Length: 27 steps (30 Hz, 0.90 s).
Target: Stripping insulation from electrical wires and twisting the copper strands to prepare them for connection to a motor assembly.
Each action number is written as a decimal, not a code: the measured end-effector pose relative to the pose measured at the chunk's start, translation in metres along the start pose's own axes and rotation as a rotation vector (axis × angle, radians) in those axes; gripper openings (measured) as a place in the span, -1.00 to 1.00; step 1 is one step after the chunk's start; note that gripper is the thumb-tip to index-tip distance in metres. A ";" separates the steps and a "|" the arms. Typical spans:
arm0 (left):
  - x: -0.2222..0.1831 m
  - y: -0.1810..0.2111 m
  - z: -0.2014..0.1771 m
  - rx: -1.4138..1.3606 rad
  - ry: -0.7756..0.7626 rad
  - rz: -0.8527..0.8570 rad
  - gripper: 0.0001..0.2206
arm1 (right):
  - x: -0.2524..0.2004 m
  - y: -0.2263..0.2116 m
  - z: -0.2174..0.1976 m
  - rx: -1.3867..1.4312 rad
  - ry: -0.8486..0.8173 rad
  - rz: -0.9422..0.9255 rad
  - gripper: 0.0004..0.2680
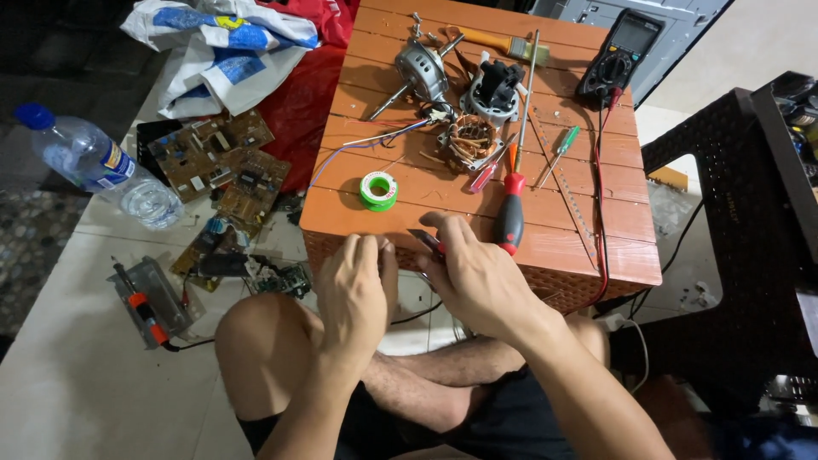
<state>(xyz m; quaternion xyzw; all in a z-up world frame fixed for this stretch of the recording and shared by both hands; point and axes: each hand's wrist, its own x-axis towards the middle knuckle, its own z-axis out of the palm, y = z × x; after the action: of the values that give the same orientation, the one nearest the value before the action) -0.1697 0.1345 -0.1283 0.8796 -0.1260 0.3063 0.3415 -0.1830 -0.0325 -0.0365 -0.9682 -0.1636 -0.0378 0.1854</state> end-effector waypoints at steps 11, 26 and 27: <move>0.000 0.016 -0.006 0.076 0.031 -0.008 -0.89 | 0.002 0.000 0.014 -0.219 0.225 -0.126 -0.87; 0.005 0.026 -0.008 0.121 0.074 -0.012 -0.91 | 0.012 0.007 0.030 -0.322 0.431 -0.198 -0.94; 0.009 0.027 -0.010 0.158 0.094 0.007 -0.86 | 0.014 0.010 0.029 -0.302 0.429 -0.189 -0.93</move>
<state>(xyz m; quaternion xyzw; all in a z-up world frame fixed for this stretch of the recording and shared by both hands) -0.1790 0.1212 -0.1026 0.8880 -0.0883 0.3574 0.2754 -0.1659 -0.0265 -0.0652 -0.9351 -0.2028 -0.2832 0.0648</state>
